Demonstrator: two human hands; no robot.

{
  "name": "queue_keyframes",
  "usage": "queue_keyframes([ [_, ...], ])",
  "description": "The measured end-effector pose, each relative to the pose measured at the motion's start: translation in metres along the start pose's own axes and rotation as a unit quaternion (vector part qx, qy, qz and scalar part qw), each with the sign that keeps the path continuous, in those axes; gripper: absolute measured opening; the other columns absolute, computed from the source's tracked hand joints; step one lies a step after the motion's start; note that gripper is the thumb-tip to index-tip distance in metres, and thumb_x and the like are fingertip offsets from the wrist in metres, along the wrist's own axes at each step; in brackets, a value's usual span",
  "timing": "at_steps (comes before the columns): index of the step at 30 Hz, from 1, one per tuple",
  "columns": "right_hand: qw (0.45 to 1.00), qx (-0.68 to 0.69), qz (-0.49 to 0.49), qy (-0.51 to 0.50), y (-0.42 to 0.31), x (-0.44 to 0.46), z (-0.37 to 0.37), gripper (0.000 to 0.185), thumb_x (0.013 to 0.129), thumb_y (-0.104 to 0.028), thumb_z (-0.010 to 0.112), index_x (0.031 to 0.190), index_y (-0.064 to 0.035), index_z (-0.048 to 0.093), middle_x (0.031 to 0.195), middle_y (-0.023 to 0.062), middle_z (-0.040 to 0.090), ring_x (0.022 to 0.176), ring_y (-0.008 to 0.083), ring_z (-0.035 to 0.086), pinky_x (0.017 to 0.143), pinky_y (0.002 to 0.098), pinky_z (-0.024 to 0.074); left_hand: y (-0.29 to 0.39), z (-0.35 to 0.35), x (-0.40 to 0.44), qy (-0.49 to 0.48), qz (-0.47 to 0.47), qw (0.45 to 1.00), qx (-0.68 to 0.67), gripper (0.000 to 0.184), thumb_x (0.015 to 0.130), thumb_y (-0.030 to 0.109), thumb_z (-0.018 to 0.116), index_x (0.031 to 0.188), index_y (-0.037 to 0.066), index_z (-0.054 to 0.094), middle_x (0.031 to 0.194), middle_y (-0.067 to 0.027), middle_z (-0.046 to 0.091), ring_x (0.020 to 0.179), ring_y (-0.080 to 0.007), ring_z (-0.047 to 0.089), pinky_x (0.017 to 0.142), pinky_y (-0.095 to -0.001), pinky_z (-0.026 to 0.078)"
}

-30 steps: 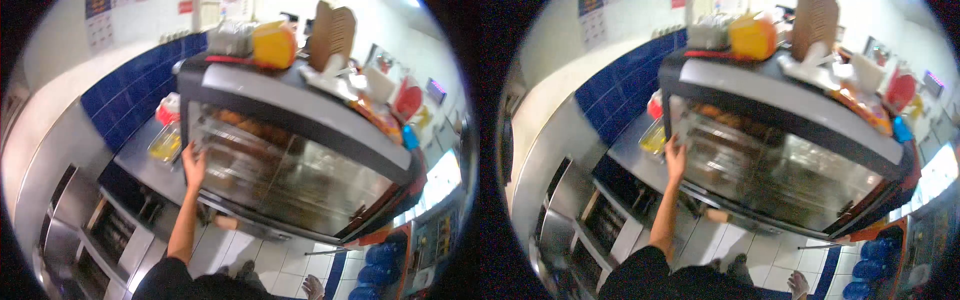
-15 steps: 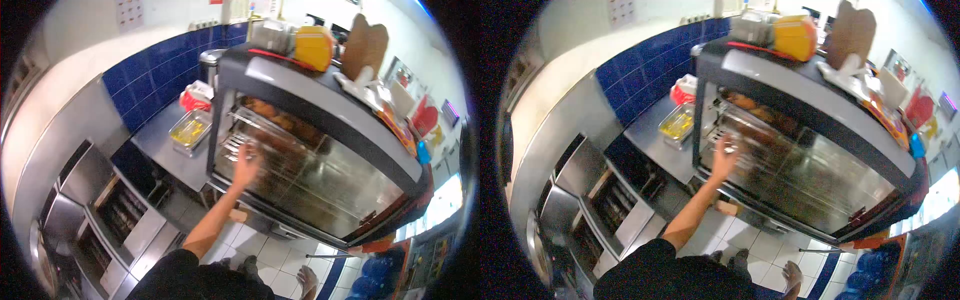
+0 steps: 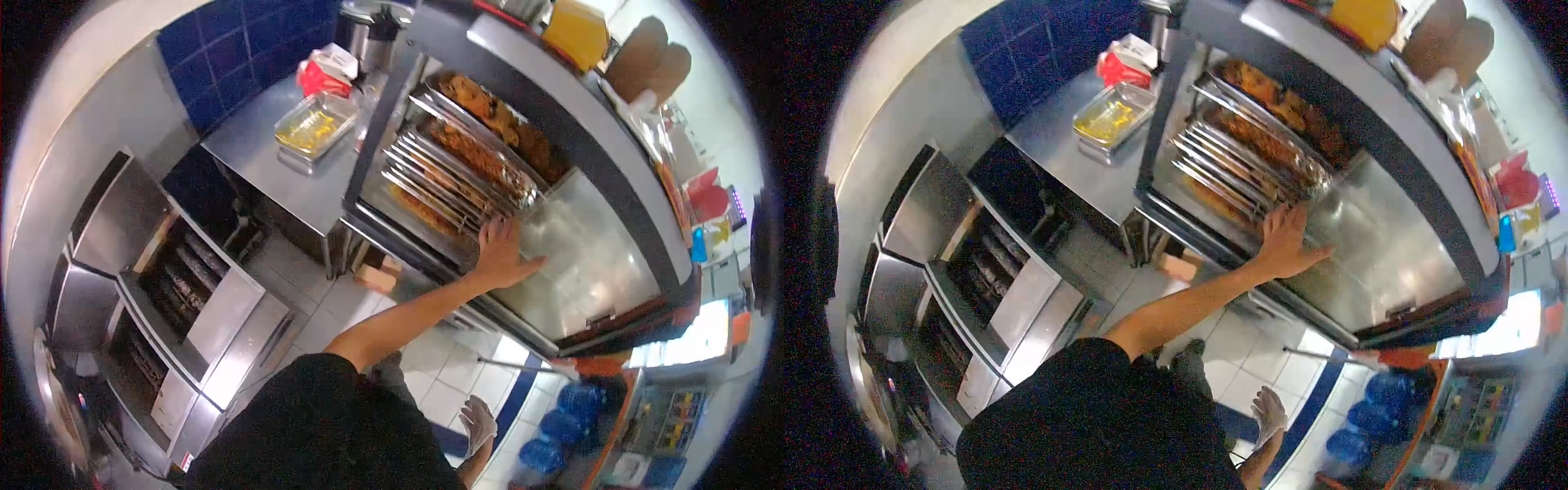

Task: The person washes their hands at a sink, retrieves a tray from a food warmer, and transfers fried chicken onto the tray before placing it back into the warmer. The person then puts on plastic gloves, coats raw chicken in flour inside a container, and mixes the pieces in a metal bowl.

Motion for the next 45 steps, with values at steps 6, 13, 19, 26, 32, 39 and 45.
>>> queue_keyframes([
  [6, 0.996, 0.07, -0.032, 0.042, 0.049, -0.065, -0.07, 0.048, 0.094, -0.036, 0.059, 0.132, -0.0064, 0.053, 0.122, 0.0145, 0.058, 0.107, 0.0247, 0.059, 0.088, 0.0327, 0.0495, 0.008, 0.012, -0.001, -0.02, -0.029, 0.999, -0.019, 0.104, 0.068, 0.058, 0.071, 0.137, -0.01, 0.033, 0.139, -0.0257, 0.038, 0.129, -0.0432, 0.029, 0.106, -0.0584, 0.02],
  [13, 0.782, -0.529, -0.329, -0.023, -0.142, -0.11, 0.011, 0.042, 0.093, -0.014, 0.058, 0.132, -0.0005, 0.051, 0.126, 0.0183, 0.057, 0.117, 0.0277, 0.056, 0.098, 0.0396, 0.0469, 0.009, 0.019, -0.017, -0.074, -0.091, 0.982, -0.146, 0.111, 0.071, 0.057, 0.07, 0.144, -0.011, 0.023, 0.146, -0.0265, 0.033, 0.131, -0.0423, 0.028, 0.107, -0.0571, 0.018],
  [19, 0.852, -0.365, -0.375, 0.026, -0.32, -0.127, 0.098, 0.044, 0.091, -0.015, 0.059, 0.131, 0.0, 0.053, 0.129, 0.0204, 0.057, 0.111, 0.0265, 0.06, 0.098, 0.0358, 0.0469, 0.023, 0.054, -0.032, -0.054, -0.066, 0.99, -0.112, 0.111, 0.07, 0.055, 0.071, 0.144, -0.012, 0.023, 0.148, -0.0244, 0.028, 0.13, -0.0407, 0.029, 0.099, -0.0574, 0.029],
  [26, 0.688, -0.424, -0.577, -0.115, -0.417, -0.078, 0.312, 0.045, 0.096, -0.035, 0.045, 0.12, 0.0021, 0.056, 0.122, 0.0194, 0.06, 0.112, 0.0295, 0.058, 0.094, 0.0368, 0.0475, 0.018, 0.056, -0.04, 0.013, 0.019, 0.992, -0.128, 0.098, 0.069, 0.052, 0.074, 0.145, 0.006, 0.033, 0.149, -0.0209, 0.031, 0.127, -0.0415, 0.036, 0.098, -0.0568, 0.03],
  [32, 0.68, -0.473, -0.559, -0.016, -0.474, 0.078, 0.342, 0.058, 0.095, -0.046, 0.038, 0.107, 0.0051, 0.063, 0.113, 0.024, 0.064, 0.108, 0.0365, 0.06, 0.088, 0.0395, 0.0515, -0.024, 0.059, -0.144, 0.032, -0.018, 0.993, -0.115, 0.064, 0.076, 0.037, 0.074, 0.131, 0.012, 0.053, 0.136, -0.0144, 0.049, 0.12, -0.036, 0.043, 0.098, -0.0491, 0.034],
  [39, 0.495, -0.705, -0.495, 0.118, -0.457, 0.059, 0.377, 0.062, 0.096, -0.044, 0.032, 0.102, 0.0086, 0.064, 0.109, 0.0257, 0.066, 0.105, 0.0378, 0.063, 0.081, 0.0417, 0.0554, -0.098, -0.006, -0.264, 0.039, -0.215, 0.972, -0.092, 0.047, 0.078, 0.033, 0.076, 0.117, 0.009, 0.063, 0.123, -0.0139, 0.059, 0.117, -0.0332, 0.051, 0.099, -0.042, 0.036],
  [45, 0.363, -0.839, -0.402, 0.06, -0.426, 0.001, 0.359, 0.035, 0.087, -0.032, 0.057, 0.11, -0.0077, 0.068, 0.131, 0.0167, 0.057, 0.13, 0.0296, 0.047, 0.099, 0.0384, 0.0441, -0.149, -0.101, -0.271, 0.148, -0.348, 0.917, -0.125, 0.04, 0.081, 0.026, 0.076, 0.114, 0.006, 0.065, 0.11, -0.0089, 0.066, 0.095, -0.0216, 0.061, 0.083, -0.0352, 0.049],
])
Point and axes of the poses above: each hand's wrist, its own x-axis towards the middle knuckle, its own z-axis out of the palm, y = z × x, the point moved 10 cm from there along x, towards the middle knuckle
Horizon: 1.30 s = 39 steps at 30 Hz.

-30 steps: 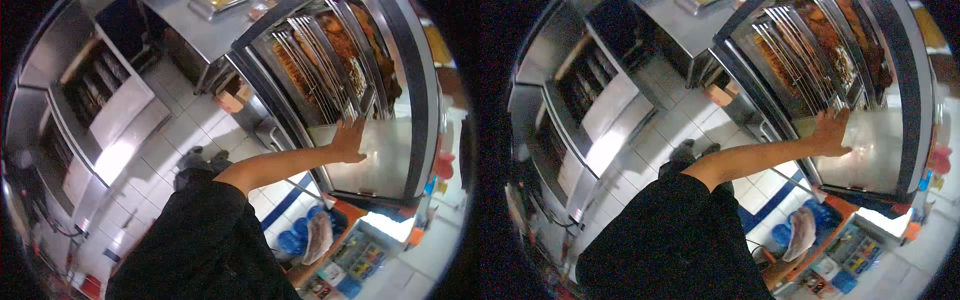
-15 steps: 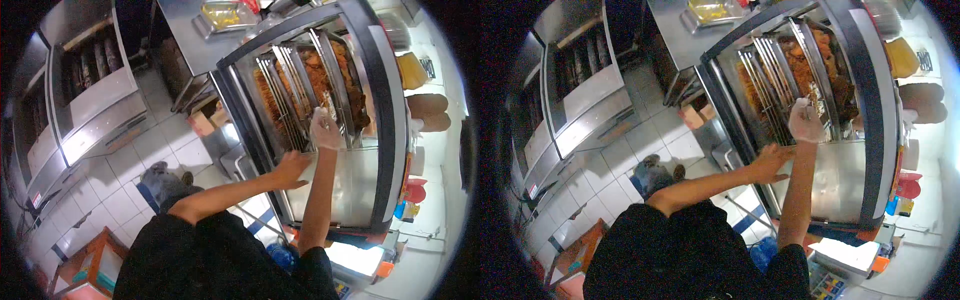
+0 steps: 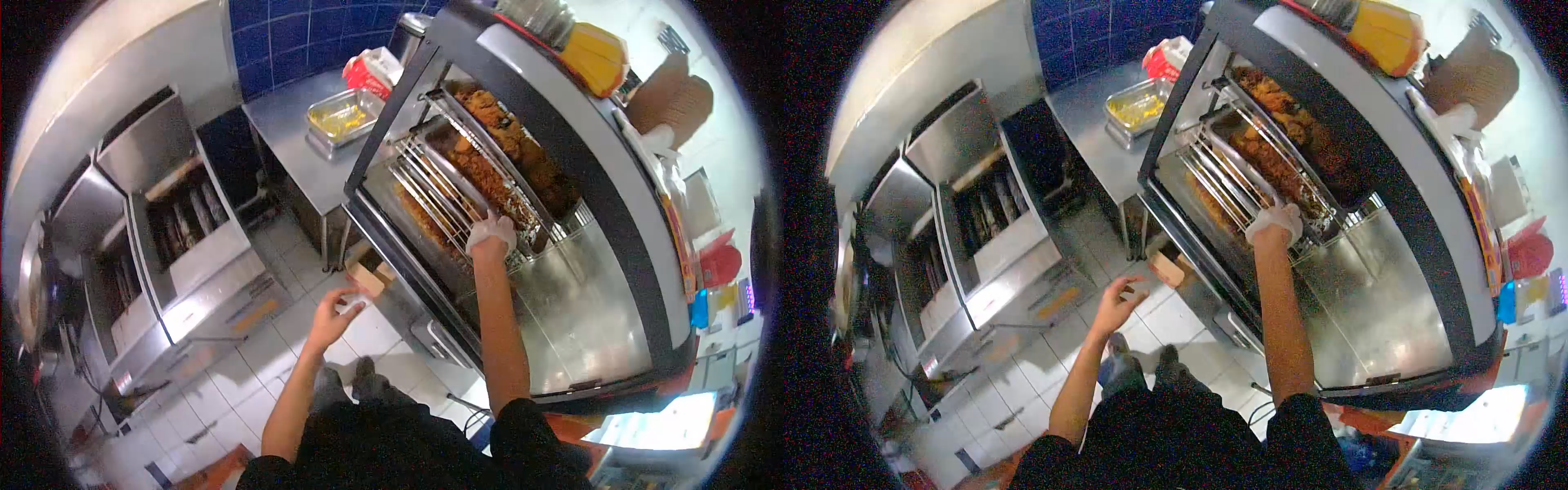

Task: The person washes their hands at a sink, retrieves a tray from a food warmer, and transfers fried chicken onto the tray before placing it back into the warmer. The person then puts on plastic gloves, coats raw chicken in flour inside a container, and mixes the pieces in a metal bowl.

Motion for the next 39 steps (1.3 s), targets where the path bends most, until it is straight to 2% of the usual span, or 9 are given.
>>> queue_keyframes([
  [3, 0.989, -0.018, 0.118, -0.091, 0.011, 0.015, 0.029, 0.044, 0.085, -0.039, 0.062, 0.116, -0.0092, 0.066, 0.135, 0.0117, 0.053, 0.134, 0.0229, 0.04, 0.101, 0.0325, 0.0395, 0.042, -0.027, 0.044, 0.012, 0.045, 0.998, -0.034, 0.038, 0.084, 0.022, 0.073, 0.116, 0.003, 0.062, 0.106, -0.0091, 0.066, 0.093, -0.0174, 0.061, 0.082, -0.0328, 0.049],
  [5, 0.974, 0.041, 0.221, -0.009, 0.028, 0.026, 0.049, 0.05, 0.084, -0.043, 0.064, 0.119, -0.0084, 0.065, 0.131, 0.0085, 0.055, 0.124, 0.0217, 0.048, 0.098, 0.032, 0.0412, 0.065, -0.031, 0.079, 0.011, 0.115, 0.988, -0.098, 0.037, 0.088, 0.022, 0.07, 0.116, 0.0, 0.06, 0.098, -0.0102, 0.066, 0.088, -0.015, 0.061, 0.076, -0.0319, 0.05],
  [8, 0.974, -0.094, 0.188, 0.088, 0.036, 0.041, 0.051, 0.05, 0.085, -0.05, 0.058, 0.111, -0.0084, 0.066, 0.115, 0.0072, 0.063, 0.105, 0.0186, 0.059, 0.088, 0.0286, 0.0457, 0.121, -0.025, 0.123, -0.01, 0.132, 0.985, -0.109, 0.042, 0.09, 0.027, 0.067, 0.12, -0.001, 0.059, 0.099, -0.0088, 0.067, 0.084, -0.0153, 0.063, 0.075, -0.0307, 0.05],
  [13, 0.954, -0.139, 0.263, 0.035, 0.079, 0.065, 0.108, 0.039, 0.085, -0.043, 0.057, 0.107, -0.0129, 0.067, 0.103, 0.0013, 0.066, 0.102, 0.0156, 0.061, 0.085, 0.0259, 0.046, 0.16, -0.007, 0.18, -0.041, 0.086, 0.977, -0.19, 0.042, 0.091, 0.034, 0.064, 0.113, -0.001, 0.064, 0.094, -0.0066, 0.067, 0.08, -0.0136, 0.06, 0.075, -0.0291, 0.047],
  [24, 0.953, 0.097, 0.276, 0.08, 0.076, -0.008, 0.055, 0.035, 0.088, -0.034, 0.061, 0.115, -0.012, 0.063, 0.113, 0.0044, 0.064, 0.107, 0.0161, 0.061, 0.085, 0.0258, 0.0487, 0.157, 0.006, 0.176, -0.131, 0.036, 0.954, -0.268, 0.015, 0.088, 0.017, 0.066, 0.087, 0.002, 0.067, 0.08, 0.0017, 0.064, 0.072, -0.0078, 0.053, 0.07, -0.024, 0.042],
  [28, 0.976, 0.032, 0.203, 0.075, 0.071, 0.027, 0.118, 0.038, 0.09, -0.033, 0.058, 0.122, -0.0113, 0.061, 0.117, 0.0038, 0.065, 0.112, 0.0177, 0.059, 0.089, 0.027, 0.0458, 0.151, 0.007, 0.166, -0.126, 0.006, 0.944, -0.306, 0.014, 0.086, 0.016, 0.067, 0.092, 0.003, 0.067, 0.08, 0.0017, 0.064, 0.07, -0.0084, 0.052, 0.07, -0.0236, 0.042],
  [33, 0.974, -0.201, -0.03, -0.099, 0.005, -0.051, 0.031, 0.043, 0.093, -0.032, 0.055, 0.13, -0.0117, 0.056, 0.121, 0.0036, 0.064, 0.121, 0.0187, 0.054, 0.092, 0.026, 0.0431, 0.145, 0.023, 0.175, -0.117, -0.04, 0.95, -0.287, 0.009, 0.084, 0.012, 0.069, 0.085, 0.009, 0.06, 0.074, 0.0026, 0.057, 0.064, -0.0079, 0.049, 0.055, -0.0257, 0.039],
  [36, 0.936, 0.193, 0.05, 0.292, 0.034, -0.057, 0.044, 0.053, 0.089, -0.029, 0.06, 0.136, -0.0059, 0.049, 0.13, 0.0111, 0.058, 0.123, 0.0238, 0.052, 0.099, 0.0312, 0.0418, 0.137, 0.054, 0.154, -0.123, -0.087, 0.924, -0.351, 0.016, 0.083, 0.002, 0.07, 0.086, 0.009, 0.056, 0.075, 0.0019, 0.055, 0.06, -0.0085, 0.048, 0.054, -0.0248, 0.039],
  [39, 0.885, 0.264, -0.003, 0.384, 0.045, -0.049, 0.067, 0.057, 0.086, -0.025, 0.064, 0.136, -0.0021, 0.047, 0.13, 0.015, 0.056, 0.118, 0.0256, 0.054, 0.098, 0.0335, 0.0435, 0.138, 0.074, 0.115, -0.105, -0.058, 0.921, -0.37, 0.016, 0.084, 0.002, 0.069, 0.084, 0.01, 0.055, 0.076, 0.0015, 0.056, 0.061, -0.009, 0.049, 0.055, -0.0246, 0.04],
])
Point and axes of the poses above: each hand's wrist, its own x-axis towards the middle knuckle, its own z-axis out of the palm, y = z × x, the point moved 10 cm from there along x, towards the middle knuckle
